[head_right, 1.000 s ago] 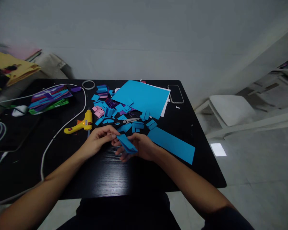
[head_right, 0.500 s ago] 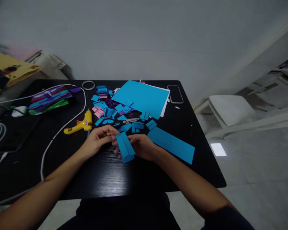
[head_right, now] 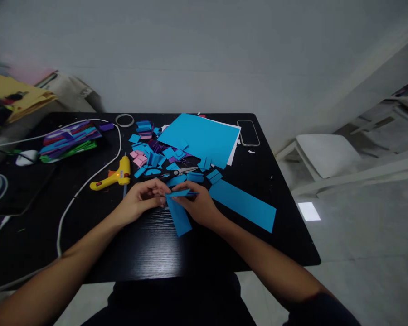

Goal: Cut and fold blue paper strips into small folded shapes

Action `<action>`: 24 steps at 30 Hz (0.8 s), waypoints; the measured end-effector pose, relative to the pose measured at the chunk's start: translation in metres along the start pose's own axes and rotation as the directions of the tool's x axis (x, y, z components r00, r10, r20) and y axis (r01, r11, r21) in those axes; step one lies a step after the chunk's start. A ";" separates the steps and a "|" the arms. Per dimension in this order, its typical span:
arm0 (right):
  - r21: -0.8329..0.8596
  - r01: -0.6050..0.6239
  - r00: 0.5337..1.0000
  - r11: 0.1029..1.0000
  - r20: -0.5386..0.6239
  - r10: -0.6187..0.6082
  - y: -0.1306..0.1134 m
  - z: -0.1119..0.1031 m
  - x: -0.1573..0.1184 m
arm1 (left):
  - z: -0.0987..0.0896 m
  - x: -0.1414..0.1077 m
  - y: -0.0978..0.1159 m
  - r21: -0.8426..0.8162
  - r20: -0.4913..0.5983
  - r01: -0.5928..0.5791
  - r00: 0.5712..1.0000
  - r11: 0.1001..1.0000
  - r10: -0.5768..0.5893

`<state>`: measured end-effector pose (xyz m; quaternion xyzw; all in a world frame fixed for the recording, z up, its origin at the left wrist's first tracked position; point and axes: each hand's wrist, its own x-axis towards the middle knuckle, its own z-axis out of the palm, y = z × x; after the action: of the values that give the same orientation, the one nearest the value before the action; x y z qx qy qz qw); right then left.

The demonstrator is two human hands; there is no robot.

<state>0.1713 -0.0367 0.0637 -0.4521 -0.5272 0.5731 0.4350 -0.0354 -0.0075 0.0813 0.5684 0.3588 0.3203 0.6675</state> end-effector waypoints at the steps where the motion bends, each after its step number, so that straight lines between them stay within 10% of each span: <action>1: -0.013 0.007 1.000 1.000 -0.009 -0.007 0.000 0.000 -0.001 | 0.000 0.000 0.000 -0.006 0.004 -0.001 1.000 1.000 0.001; 24: 0.029 0.024 0.992 0.999 -0.122 -0.021 -0.005 0.004 -0.005 | 0.008 0.003 -0.004 0.076 -0.078 0.014 0.997 0.997 -0.008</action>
<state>0.1684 -0.0420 0.0689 -0.4735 -0.4961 0.5475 0.4795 -0.0269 -0.0094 0.0781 0.5788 0.3996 0.3243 0.6326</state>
